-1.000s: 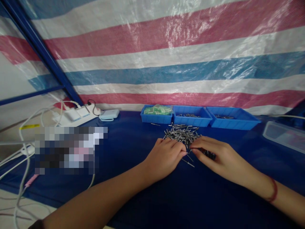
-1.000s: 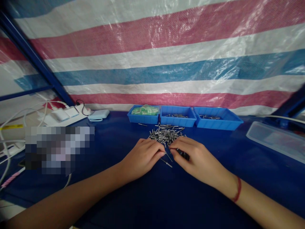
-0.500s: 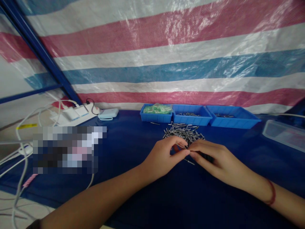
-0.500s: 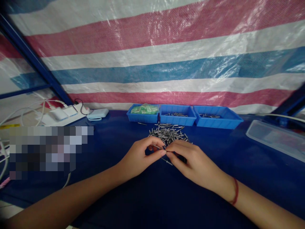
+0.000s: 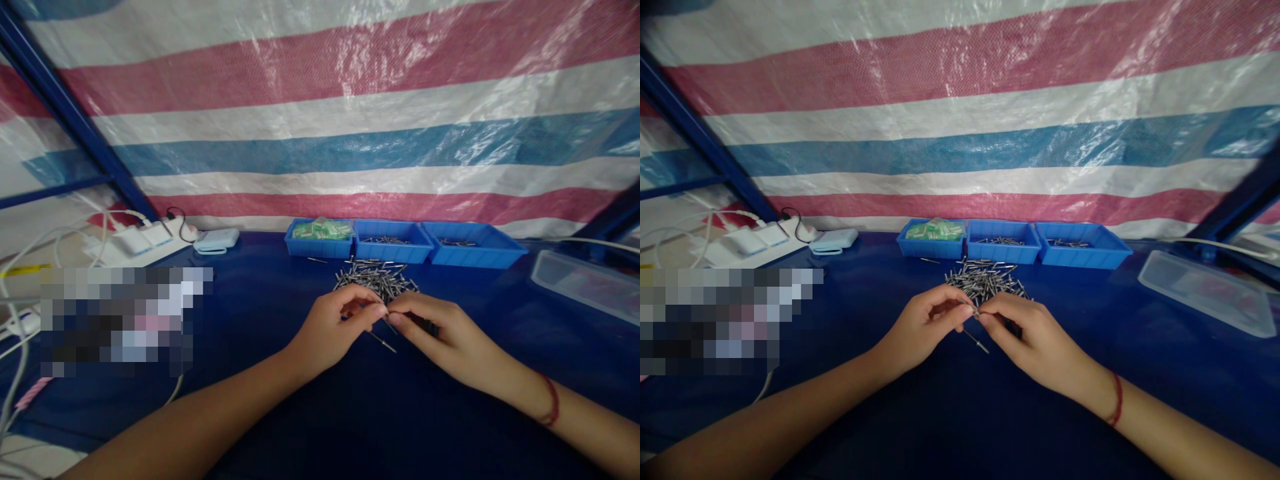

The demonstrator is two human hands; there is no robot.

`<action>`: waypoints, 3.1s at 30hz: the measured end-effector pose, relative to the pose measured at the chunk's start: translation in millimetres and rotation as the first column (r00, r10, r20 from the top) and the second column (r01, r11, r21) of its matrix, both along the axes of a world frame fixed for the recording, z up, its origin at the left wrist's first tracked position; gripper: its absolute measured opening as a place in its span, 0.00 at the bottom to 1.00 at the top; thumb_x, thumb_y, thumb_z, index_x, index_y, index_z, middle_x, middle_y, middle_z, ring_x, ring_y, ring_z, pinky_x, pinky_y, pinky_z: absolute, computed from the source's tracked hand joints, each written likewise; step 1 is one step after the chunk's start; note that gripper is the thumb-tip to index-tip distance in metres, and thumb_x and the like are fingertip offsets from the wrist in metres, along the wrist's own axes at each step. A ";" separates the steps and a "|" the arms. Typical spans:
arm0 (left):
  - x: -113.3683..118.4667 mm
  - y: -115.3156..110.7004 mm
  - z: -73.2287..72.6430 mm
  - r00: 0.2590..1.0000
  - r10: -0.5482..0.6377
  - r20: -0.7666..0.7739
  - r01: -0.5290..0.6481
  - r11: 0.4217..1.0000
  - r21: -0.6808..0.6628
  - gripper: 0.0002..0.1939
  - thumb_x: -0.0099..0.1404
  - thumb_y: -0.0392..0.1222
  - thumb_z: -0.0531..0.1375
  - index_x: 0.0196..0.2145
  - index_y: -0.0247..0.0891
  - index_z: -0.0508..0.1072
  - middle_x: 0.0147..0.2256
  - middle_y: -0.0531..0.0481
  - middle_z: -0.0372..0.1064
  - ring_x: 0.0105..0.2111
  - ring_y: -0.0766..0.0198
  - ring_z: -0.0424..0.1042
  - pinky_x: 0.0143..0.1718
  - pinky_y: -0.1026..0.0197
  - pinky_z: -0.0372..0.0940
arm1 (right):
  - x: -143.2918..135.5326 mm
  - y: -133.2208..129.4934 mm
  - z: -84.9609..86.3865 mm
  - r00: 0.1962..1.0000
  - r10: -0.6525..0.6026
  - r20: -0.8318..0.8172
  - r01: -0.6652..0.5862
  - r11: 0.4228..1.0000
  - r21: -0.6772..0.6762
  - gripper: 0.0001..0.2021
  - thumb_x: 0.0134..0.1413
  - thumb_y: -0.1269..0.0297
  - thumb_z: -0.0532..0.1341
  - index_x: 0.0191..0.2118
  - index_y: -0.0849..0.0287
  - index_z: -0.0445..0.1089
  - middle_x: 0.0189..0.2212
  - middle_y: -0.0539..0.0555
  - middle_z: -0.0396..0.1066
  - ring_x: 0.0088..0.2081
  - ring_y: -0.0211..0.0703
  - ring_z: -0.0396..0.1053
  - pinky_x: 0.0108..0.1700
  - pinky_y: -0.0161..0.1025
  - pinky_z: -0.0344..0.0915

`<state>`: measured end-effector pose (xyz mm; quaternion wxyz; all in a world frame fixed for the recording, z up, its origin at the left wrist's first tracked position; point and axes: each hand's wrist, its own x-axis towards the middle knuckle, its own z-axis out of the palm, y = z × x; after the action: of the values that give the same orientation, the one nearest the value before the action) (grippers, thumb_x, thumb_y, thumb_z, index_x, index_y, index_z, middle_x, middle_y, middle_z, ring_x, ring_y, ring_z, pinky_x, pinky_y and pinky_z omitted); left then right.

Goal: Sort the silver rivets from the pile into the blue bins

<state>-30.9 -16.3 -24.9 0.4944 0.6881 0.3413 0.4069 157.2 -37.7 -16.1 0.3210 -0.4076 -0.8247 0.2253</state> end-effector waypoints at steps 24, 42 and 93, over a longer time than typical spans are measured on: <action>-0.8 -2.3 3.1 0.988 0.106 -0.110 -0.084 0.978 0.188 0.06 0.62 0.39 0.58 0.36 0.37 0.72 0.34 0.50 0.72 0.32 0.66 0.70 0.34 0.65 0.63 | -1.5 1.5 -3.5 0.992 -0.113 -0.053 0.115 0.992 0.047 0.07 0.57 0.62 0.56 0.34 0.57 0.70 0.28 0.51 0.71 0.28 0.38 0.67 0.30 0.35 0.64; -2.9 -2.9 -3.2 0.880 0.231 -0.414 -0.025 0.895 0.446 0.16 0.63 0.41 0.57 0.49 0.40 0.65 0.44 0.46 0.69 0.45 0.56 0.66 0.48 0.50 0.58 | 36.5 21.6 19.8 0.932 -0.359 0.039 0.298 0.825 0.480 0.06 0.58 0.64 0.55 0.35 0.56 0.68 0.30 0.55 0.71 0.32 0.43 0.68 0.36 0.41 0.64; 2.2 -5.3 10.3 0.962 0.127 -0.243 -0.053 0.956 0.288 0.04 0.63 0.39 0.57 0.32 0.37 0.71 0.30 0.53 0.71 0.30 0.66 0.67 0.33 0.64 0.61 | -4.2 -1.4 2.0 0.998 0.036 0.057 -0.038 0.999 0.039 0.08 0.60 0.66 0.53 0.33 0.57 0.69 0.28 0.50 0.71 0.29 0.36 0.68 0.33 0.34 0.64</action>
<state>-28.7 -21.6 -14.6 0.3248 0.7815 0.3735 0.3798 153.0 -39.1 -14.0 0.3013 -0.3921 -0.8451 0.2032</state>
